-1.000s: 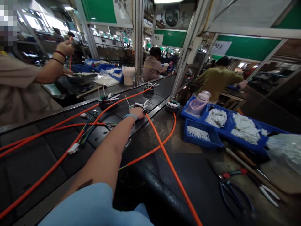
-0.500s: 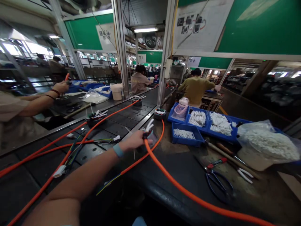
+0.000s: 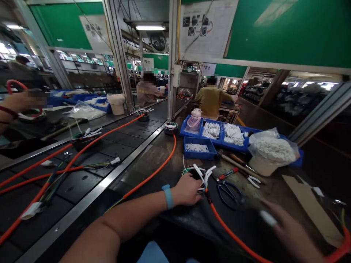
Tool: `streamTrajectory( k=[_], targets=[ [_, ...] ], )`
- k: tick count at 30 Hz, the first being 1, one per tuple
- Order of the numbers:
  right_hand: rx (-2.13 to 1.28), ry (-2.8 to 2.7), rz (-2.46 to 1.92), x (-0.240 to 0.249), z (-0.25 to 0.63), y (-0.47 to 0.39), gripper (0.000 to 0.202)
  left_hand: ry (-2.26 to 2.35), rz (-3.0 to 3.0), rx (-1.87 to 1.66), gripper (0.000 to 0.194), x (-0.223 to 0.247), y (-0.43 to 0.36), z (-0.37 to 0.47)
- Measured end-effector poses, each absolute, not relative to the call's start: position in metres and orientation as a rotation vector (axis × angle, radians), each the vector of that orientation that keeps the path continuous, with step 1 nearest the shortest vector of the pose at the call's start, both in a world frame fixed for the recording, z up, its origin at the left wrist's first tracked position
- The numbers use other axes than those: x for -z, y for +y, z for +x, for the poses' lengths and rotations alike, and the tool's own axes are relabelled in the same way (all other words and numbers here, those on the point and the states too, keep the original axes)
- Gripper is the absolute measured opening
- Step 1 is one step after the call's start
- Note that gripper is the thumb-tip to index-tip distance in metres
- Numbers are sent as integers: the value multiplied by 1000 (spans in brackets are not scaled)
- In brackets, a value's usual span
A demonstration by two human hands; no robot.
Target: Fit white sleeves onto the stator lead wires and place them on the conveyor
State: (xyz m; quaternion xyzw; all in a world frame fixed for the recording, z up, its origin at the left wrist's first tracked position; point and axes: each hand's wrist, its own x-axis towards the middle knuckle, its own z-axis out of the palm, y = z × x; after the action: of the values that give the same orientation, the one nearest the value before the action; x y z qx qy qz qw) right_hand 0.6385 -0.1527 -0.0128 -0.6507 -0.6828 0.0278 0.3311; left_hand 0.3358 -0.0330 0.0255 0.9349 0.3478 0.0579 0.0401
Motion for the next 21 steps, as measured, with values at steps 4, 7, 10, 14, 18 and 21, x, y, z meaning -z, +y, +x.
streamTrajectory(
  k=[4, 7, 10, 14, 18, 21],
  targets=[
    [-95, -2076, -1646, 39, 550, -149, 58, 1182, 2826, -216, 29, -22, -45, 337],
    [182, -2230, -1698, 33, 524, -136, 63, 1255, 2802, -226, 36, -19, -57, 343],
    [420, -2361, -1708, 21, 544, -113, 63, 1318, 2798, -237, 43, -16, -64, 351],
    [452, -2384, -1674, 38, 566, -91, 58, 1375, 2814, -243, 43, -12, -68, 360],
    [352, -2281, -1777, 65, 550, -98, 51, 1368, 2820, -233, 42, -13, -68, 362],
    [41, -2198, -1774, 58, 543, -106, 44, 1311, 2835, -163, 45, -19, -66, 358]
  ],
)
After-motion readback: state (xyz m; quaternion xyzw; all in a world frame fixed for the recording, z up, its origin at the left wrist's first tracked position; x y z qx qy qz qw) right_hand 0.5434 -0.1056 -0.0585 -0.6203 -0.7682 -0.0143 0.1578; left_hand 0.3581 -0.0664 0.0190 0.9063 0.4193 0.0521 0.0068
